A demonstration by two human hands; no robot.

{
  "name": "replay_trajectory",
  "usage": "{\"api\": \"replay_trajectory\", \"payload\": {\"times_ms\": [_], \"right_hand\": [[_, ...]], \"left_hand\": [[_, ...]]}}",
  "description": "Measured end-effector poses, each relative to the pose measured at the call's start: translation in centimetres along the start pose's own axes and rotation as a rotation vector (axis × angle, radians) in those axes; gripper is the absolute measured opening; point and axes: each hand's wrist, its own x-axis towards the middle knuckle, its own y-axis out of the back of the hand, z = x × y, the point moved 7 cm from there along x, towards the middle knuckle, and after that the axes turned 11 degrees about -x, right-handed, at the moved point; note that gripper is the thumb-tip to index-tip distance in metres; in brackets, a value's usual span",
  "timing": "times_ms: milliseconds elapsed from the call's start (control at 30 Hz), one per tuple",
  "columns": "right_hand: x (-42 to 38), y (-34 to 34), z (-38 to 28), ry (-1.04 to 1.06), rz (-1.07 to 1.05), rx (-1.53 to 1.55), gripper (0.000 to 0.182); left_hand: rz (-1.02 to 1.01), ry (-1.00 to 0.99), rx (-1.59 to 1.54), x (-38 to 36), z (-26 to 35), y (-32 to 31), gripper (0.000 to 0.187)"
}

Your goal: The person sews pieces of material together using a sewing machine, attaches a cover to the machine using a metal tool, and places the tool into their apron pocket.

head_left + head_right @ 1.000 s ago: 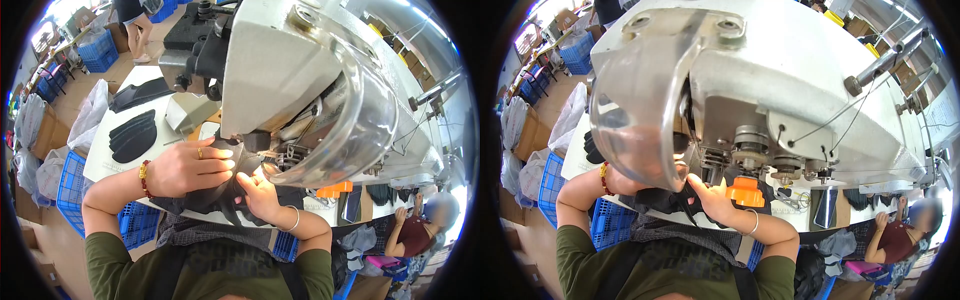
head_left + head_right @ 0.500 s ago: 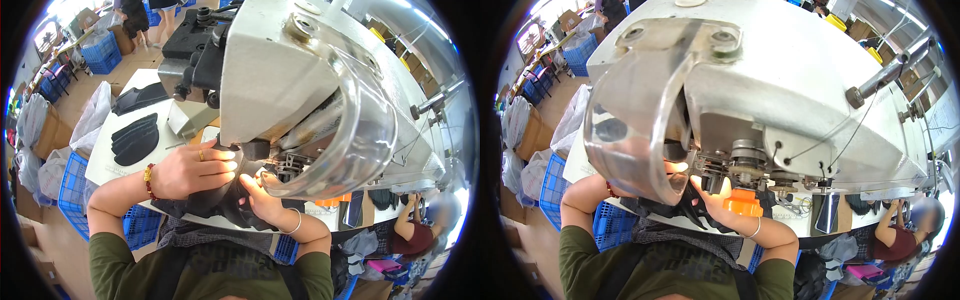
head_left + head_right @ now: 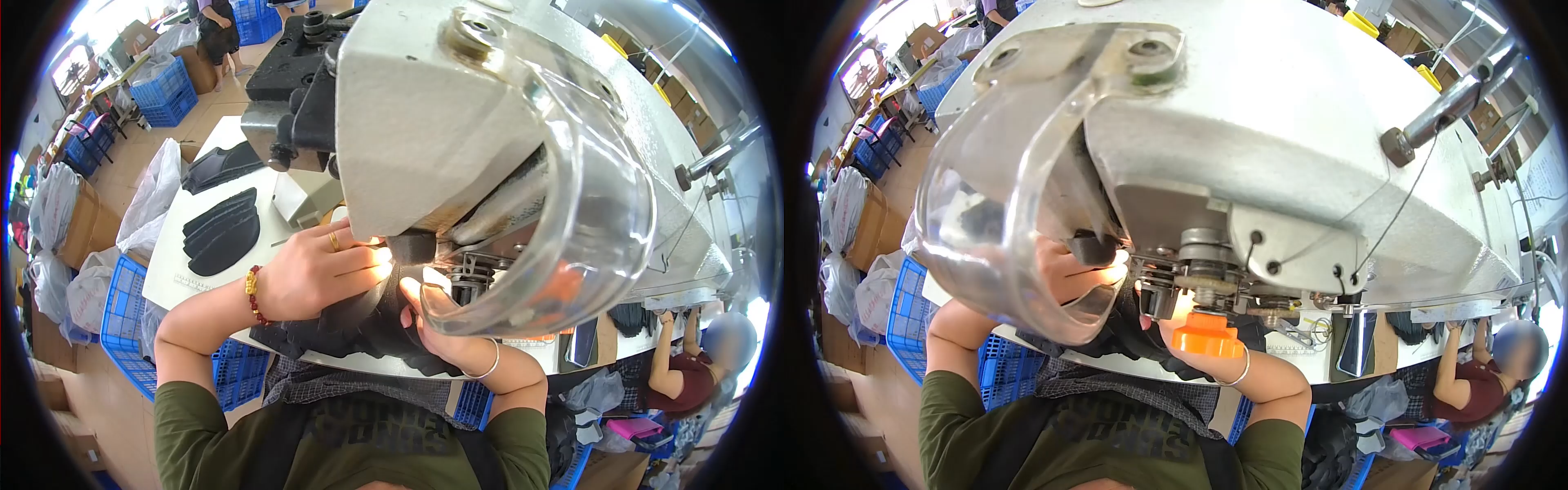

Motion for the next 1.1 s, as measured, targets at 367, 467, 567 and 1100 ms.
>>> {"api": "replay_trajectory", "payload": {"times_ms": [367, 467, 567, 1100], "right_hand": [[-0.9, 0.1, -7.7, 0.780, 0.118, -0.742, 0.016], [-2.3, 1.5, -9.6, 0.992, 0.158, -0.946, 0.016], [-1.7, 0.8, -11.7, 1.203, 0.196, -1.151, 0.016], [-3.9, -2.9, -11.7, 1.637, 0.184, -1.345, 0.013]], "left_hand": [[0.111, 0.050, -0.139, -0.6, -1.6, -0.9, 0.042], [0.120, 0.116, -0.273, -1.2, -2.4, -1.3, 0.047], [0.126, 0.099, -0.351, -1.3, -3.0, -1.5, 0.047], [0.213, -0.053, -0.310, -0.7, -2.0, -0.3, 0.024]]}}
